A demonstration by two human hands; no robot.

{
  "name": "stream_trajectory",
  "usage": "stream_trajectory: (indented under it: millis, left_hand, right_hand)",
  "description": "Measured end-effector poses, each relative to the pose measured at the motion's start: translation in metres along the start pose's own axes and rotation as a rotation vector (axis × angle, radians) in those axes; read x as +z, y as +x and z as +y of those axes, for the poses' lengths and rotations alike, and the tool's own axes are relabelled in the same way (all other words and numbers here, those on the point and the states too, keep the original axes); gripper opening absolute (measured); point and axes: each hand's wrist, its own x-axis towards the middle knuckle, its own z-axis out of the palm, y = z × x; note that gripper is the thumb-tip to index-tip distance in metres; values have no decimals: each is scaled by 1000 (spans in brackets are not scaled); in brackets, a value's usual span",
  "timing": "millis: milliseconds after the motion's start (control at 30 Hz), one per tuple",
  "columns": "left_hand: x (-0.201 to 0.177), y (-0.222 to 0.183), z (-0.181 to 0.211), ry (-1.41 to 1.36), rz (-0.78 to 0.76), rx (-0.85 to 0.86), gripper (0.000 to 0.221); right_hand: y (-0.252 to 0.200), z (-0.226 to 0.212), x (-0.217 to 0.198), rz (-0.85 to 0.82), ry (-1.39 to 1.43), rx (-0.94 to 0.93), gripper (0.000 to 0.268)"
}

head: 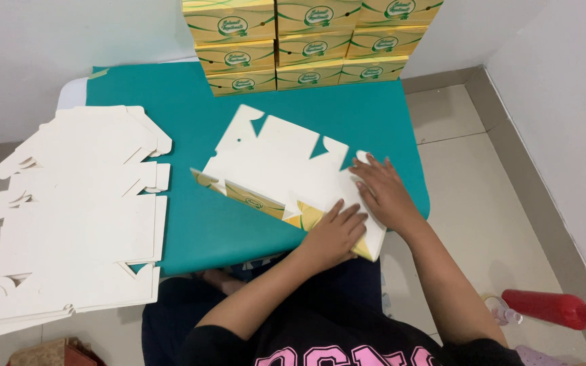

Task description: Assembling small cardboard snack boxes from flat templates by folding and tucking flaps.

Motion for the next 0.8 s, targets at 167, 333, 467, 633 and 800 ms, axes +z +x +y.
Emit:
stream_trajectory:
  millis: [167, 333, 467, 633, 800]
  left_hand:
    - [-31, -58, 19, -128, 251, 220, 37]
    - [-56, -101, 19, -244, 325, 219, 21]
    - [-63, -136, 4, -323, 500, -11, 5]
    - [-72, -169, -37, -259, 590, -389, 22]
    - [-77, -180, -76, -779, 642, -523, 11]
  right_hand:
    - [15, -41, 9, -255, -64, -191, 35]
    - [15, -58, 11, -416, -77, -171, 41]
    - [0, -60, -6, -449, -97, -43, 45]
    - [-24, -60, -1, -482, -168, 44, 60]
    - [-34, -78, 11, -367, -228, -298, 59]
